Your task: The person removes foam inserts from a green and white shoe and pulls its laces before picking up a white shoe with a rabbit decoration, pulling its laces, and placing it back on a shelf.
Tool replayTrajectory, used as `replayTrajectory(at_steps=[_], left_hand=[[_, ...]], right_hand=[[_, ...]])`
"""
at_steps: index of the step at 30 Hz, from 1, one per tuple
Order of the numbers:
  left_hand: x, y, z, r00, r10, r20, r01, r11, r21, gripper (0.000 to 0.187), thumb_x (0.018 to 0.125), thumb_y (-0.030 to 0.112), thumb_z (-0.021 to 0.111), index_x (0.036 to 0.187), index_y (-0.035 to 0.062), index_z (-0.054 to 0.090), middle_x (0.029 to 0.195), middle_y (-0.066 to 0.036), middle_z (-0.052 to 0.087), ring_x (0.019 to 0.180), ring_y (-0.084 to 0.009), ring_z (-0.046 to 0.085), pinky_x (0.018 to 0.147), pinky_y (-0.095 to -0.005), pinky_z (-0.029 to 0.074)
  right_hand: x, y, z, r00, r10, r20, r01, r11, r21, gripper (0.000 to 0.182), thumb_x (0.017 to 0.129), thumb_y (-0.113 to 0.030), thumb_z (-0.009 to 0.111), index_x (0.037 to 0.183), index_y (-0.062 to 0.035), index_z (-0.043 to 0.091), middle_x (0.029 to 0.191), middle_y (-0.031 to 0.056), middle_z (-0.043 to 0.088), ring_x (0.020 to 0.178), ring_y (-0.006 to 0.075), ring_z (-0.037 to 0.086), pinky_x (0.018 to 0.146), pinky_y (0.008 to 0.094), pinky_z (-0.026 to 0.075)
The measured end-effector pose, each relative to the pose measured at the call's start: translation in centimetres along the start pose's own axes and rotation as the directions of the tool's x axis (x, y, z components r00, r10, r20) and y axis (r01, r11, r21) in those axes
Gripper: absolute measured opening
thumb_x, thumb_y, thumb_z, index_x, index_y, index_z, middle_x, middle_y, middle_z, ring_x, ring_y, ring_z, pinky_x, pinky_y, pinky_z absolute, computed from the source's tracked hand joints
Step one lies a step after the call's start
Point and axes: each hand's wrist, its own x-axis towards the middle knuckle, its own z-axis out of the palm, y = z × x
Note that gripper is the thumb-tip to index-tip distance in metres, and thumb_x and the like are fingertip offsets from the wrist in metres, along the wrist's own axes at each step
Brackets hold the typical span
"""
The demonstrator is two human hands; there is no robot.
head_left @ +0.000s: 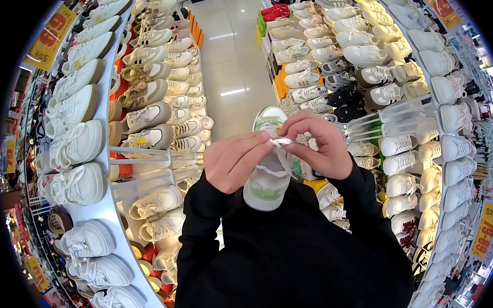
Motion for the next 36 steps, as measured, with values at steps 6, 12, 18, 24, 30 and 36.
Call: replayTrajectory(at_steps=[6, 12, 18, 24, 30, 36], left_hand=[[2.6, 1.3, -2.2, 0.998, 0.053, 0.022, -0.052, 0.998, -0.024, 0.028, 0.065, -0.002, 0.067, 0.093, -0.0048, 0.069, 0.094, -0.015, 0.068, 0.080, -0.0263, 0.070, 0.064, -0.0300, 0.057], [2.0, 1.4, -2.2, 1.000, -0.017, 0.020, 0.017, 1.000, -0.010, 0.029, 0.064, -0.002, 0.067, 0.093, -0.0040, 0.069, 0.094, -0.016, 0.069, 0.079, -0.0262, 0.070, 0.063, -0.0281, 0.057], [1.1, 1.0, -0.5, 0.993, -0.107, -0.041, 0.107, 0.994, -0.003, 0.020, 0.067, 0.002, 0.072, 0.087, -0.0009, 0.071, 0.083, -0.014, 0.071, 0.071, -0.0234, 0.070, 0.060, -0.0271, 0.055], [-0.6, -1.0, 1.0, 0.978, -0.203, 0.050, 0.204, 0.979, -0.005, 0.029, 0.063, -0.002, 0.069, 0.092, 0.0023, 0.072, 0.087, -0.011, 0.071, 0.072, -0.0223, 0.070, 0.059, -0.0270, 0.055], [-2.8, -4.3, 2.7, 0.915, -0.355, 0.193, 0.384, 0.912, -0.142, 0.019, 0.072, 0.001, 0.074, 0.090, 0.0061, 0.072, 0.081, -0.009, 0.071, 0.068, -0.0204, 0.069, 0.056, -0.0273, 0.053], [-6.9, -8.7, 4.3, 0.814, -0.522, 0.255, 0.563, 0.818, -0.121, 0.012, 0.075, 0.007, 0.076, 0.086, 0.0060, 0.073, 0.075, -0.010, 0.070, 0.064, -0.0197, 0.068, 0.055, -0.0261, 0.051]], right_hand=[[-0.2, -1.5, 0.0, 0.989, 0.146, 0.022, -0.142, 0.900, 0.413, 0.013, 0.082, 0.002, 0.064, 0.093, -0.0004, 0.057, 0.091, 0.0059, 0.060, 0.082, 0.0114, 0.056, 0.075, 0.0246, 0.044], [0.2, -3.0, 0.0, 0.903, 0.383, 0.193, -0.423, 0.724, 0.544, 0.008, 0.086, -0.005, 0.059, 0.084, -0.0036, 0.052, 0.083, 0.0016, 0.051, 0.080, 0.0072, 0.047, 0.073, 0.0210, 0.037], [0.2, 0.3, -0.7, 0.980, 0.197, -0.013, -0.160, 0.833, 0.529, 0.029, 0.090, -0.010, 0.059, 0.069, -0.0058, 0.039, 0.085, 0.0015, 0.052, 0.077, 0.0096, 0.043, 0.072, 0.0249, 0.034], [-0.1, 1.4, 0.4, 0.961, 0.245, -0.129, -0.154, 0.859, 0.489, 0.034, 0.091, -0.011, 0.060, 0.066, -0.0042, 0.038, 0.073, -0.0010, 0.047, 0.069, 0.0067, 0.038, 0.063, 0.0237, 0.032], [-1.8, 5.5, 0.5, 0.886, 0.447, -0.125, -0.349, 0.818, 0.456, 0.034, 0.090, -0.007, 0.056, 0.063, -0.0058, 0.036, 0.066, 0.0006, 0.044, 0.063, 0.0083, 0.039, 0.059, 0.0237, 0.032], [-4.2, 10.6, 0.1, 0.752, 0.590, -0.296, -0.238, 0.661, 0.712, 0.032, 0.089, -0.006, 0.058, 0.061, -0.0076, 0.041, 0.060, -0.0026, 0.041, 0.058, 0.0068, 0.039, 0.056, 0.0234, 0.030]])
